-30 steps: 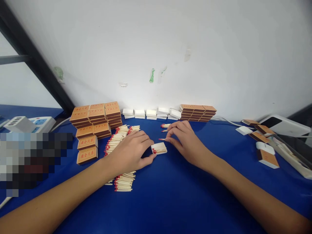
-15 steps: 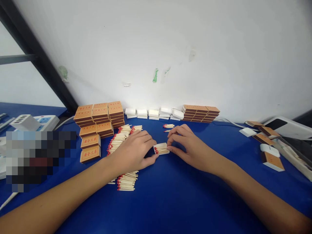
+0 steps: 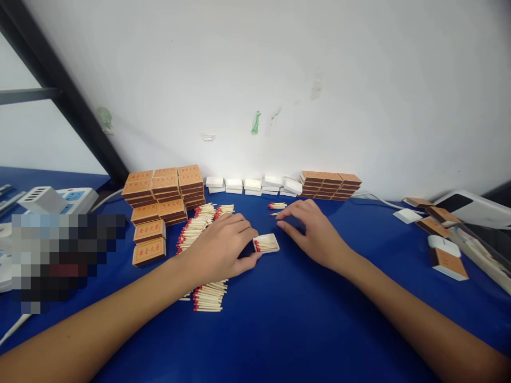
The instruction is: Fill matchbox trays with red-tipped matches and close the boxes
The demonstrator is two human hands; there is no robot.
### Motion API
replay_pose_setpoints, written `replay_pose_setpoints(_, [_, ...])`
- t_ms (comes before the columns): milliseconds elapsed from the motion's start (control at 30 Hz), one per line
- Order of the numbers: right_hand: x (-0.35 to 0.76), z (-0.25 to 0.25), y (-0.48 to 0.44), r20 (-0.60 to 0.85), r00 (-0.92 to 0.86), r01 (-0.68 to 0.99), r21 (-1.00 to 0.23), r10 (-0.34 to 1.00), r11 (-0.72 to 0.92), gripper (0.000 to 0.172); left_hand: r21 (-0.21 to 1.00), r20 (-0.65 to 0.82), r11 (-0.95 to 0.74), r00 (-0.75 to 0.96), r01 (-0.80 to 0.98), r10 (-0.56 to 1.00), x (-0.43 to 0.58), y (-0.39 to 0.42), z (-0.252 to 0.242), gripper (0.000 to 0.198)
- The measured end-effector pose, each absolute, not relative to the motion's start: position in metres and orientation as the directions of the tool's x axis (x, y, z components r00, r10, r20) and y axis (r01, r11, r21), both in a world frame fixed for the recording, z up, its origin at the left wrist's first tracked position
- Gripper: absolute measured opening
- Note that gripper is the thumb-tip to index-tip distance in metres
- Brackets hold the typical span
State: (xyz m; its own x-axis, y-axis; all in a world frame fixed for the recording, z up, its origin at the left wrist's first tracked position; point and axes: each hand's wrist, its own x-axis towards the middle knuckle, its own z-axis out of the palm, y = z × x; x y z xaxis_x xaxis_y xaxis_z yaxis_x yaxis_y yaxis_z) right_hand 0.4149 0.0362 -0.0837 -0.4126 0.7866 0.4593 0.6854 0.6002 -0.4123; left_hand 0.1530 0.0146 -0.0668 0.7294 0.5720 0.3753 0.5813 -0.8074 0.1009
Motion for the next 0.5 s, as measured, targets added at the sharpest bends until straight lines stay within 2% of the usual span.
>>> replay_pose_setpoints(133, [0.425, -0.097, 0.055, 0.518, -0.37, 0.761, -0.307, 0.771, 0.572, 0.02, 0.11, 0.381, -0.81, 0.728, 0.577, 0.57, 0.153, 0.014, -0.066, 0.024])
replay_pose_setpoints(333, [0.429, -0.104, 0.068, 0.444, -0.369, 0.764, -0.355, 0.816, 0.539, 0.013, 0.115, 0.376, -0.808, 0.728, 0.578, 0.574, 0.153, 0.015, -0.068, 0.025])
replay_pose_setpoints(500, [0.424, -0.095, 0.059, 0.435, -0.432, 0.737, -0.335, 0.79, 0.587, 0.011, 0.12, 0.371, -0.807, 0.728, 0.578, 0.577, 0.153, 0.016, -0.068, 0.025])
